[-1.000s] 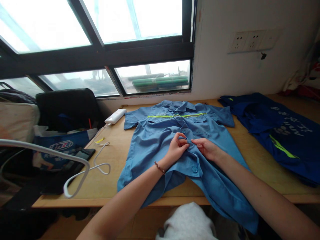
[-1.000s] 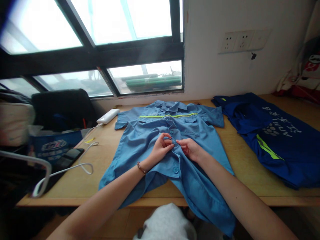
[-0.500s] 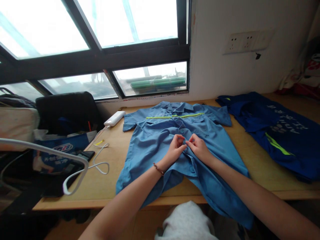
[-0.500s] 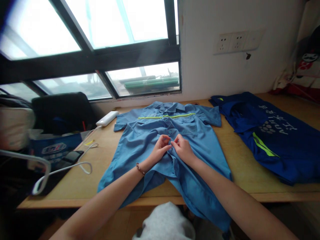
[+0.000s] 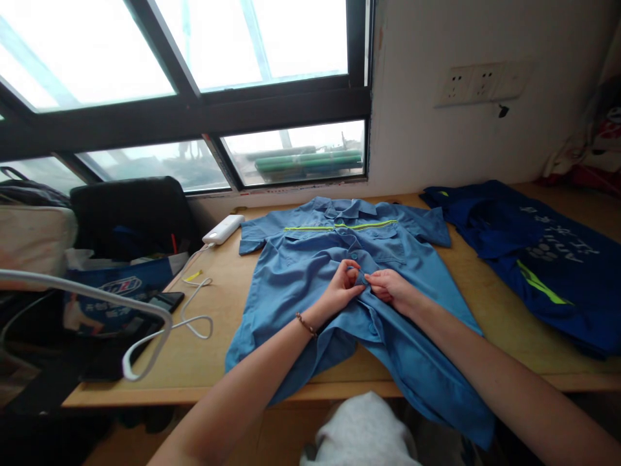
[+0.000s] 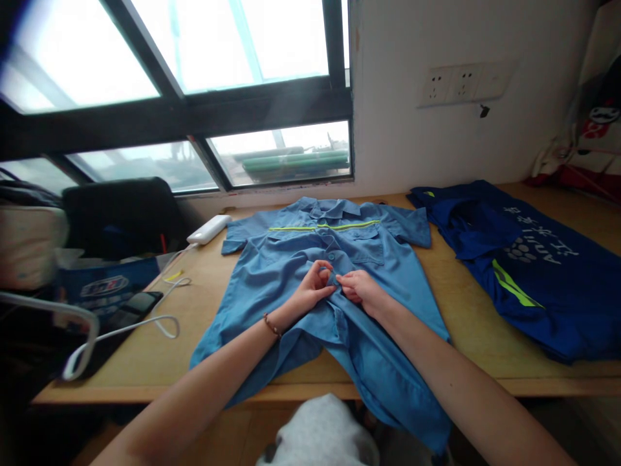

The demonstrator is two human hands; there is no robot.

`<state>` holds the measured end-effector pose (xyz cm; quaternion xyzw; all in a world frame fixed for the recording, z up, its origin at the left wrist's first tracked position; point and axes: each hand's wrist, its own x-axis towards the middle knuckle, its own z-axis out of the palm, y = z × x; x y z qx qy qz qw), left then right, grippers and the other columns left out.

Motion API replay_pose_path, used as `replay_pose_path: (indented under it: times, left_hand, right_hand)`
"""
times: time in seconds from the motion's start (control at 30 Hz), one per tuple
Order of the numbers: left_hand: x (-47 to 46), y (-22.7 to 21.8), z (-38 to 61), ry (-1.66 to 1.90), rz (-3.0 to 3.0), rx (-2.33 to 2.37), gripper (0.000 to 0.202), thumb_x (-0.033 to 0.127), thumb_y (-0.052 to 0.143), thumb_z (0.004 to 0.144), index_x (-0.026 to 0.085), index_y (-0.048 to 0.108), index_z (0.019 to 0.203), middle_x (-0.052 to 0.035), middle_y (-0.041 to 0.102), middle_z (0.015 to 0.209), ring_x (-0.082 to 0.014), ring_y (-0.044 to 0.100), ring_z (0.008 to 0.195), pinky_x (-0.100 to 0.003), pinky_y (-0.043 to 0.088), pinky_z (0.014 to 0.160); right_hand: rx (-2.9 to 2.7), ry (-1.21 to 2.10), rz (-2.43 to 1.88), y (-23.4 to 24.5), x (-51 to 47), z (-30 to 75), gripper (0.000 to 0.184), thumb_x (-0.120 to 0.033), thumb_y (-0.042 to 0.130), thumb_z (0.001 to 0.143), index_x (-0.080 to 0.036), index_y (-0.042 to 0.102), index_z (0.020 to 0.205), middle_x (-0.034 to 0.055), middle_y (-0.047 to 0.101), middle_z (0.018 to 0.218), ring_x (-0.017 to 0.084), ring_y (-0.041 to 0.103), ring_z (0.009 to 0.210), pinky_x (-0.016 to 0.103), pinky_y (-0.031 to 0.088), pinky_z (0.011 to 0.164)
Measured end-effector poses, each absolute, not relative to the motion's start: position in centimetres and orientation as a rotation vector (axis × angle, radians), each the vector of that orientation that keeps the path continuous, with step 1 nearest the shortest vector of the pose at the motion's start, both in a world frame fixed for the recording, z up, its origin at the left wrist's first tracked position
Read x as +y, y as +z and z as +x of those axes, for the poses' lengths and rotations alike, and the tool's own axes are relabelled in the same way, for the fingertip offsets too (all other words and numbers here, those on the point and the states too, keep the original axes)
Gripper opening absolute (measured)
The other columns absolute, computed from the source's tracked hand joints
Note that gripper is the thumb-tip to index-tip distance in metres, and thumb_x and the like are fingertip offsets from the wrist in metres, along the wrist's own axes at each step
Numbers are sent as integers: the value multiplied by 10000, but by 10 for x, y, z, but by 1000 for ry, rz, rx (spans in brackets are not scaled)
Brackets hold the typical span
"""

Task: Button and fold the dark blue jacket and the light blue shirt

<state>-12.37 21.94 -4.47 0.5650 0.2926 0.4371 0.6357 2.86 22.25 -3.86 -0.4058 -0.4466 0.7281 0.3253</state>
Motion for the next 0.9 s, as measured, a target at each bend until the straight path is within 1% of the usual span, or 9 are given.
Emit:
replay_pose_path:
  times: [0.23,0.3,0.4,0.5,0.6,0.67,0.7,0.8,0.9]
  left_hand:
    - [223,-50,-122,1042,1321,693,366,247,664,654,173,421,919,69,436,597,-60,421,536,-173,313,507]
    - [227,-54,-122,1059,1355,765,325,254,658,661,158,454,894,70,430,572,-57,416,516,-172,307,494]
    - [233,-60,-123,1082,1413,904,284,272,659,655,148,491,848,61,449,556,-63,431,502,-175,310,476]
    - [238,-64,-124,1101,1465,995,266,285,652,654,155,510,838,41,497,579,-85,480,530,-188,347,491]
    - [239,-65,-124,1136,1508,1037,246,291,635,667,157,519,838,33,522,596,-98,512,562,-194,375,518]
    - [240,-65,-124,1141,1530,1055,241,297,630,671,155,521,833,37,519,587,-95,514,556,-190,375,516]
    - [241,-65,-125,1133,1544,1062,240,298,627,673,154,523,835,41,516,580,-93,511,548,-188,372,511]
    - [242,-59,-127,1049,1632,1096,244,269,614,679,149,536,877,40,526,578,-98,516,545,-192,377,515]
    - [236,-38,-132,873,1738,1224,322,197,632,641,137,547,946,-5,595,653,-132,558,601,-223,410,556]
  right_hand:
    - [-1184,1745,-1137,-44,225,25,370,-488,598,636,-190,383,596,-120,259,353,19,156,300,186,72,327]
    - [-1206,1538,-1197,-41,226,25,352,-510,547,671,-189,405,647,-110,299,356,33,194,298,187,120,323]
    - [-1428,1062,-1251,-27,215,24,296,-482,471,749,-190,432,726,-69,417,408,69,338,344,199,253,372]
    - [-1820,630,-1324,-8,185,17,222,-411,519,738,-195,475,769,-11,532,568,120,494,499,233,355,495]
    - [-1948,321,-1487,-4,151,9,290,-313,565,697,-177,490,942,86,566,885,181,550,676,275,393,576]
    - [-1875,320,-1524,-13,138,9,315,-235,518,723,-154,459,1022,118,527,978,182,547,727,283,408,619]
    - [-1827,380,-1506,-20,136,10,285,-204,492,736,-148,459,1013,109,529,955,170,543,726,279,410,635]
    - [-1771,683,-1363,-39,140,22,119,-212,519,730,-158,507,835,32,543,753,139,516,658,254,398,614]
    - [-1645,1071,-1232,-47,149,34,187,-314,629,658,-166,521,692,-23,516,613,110,469,567,231,354,531]
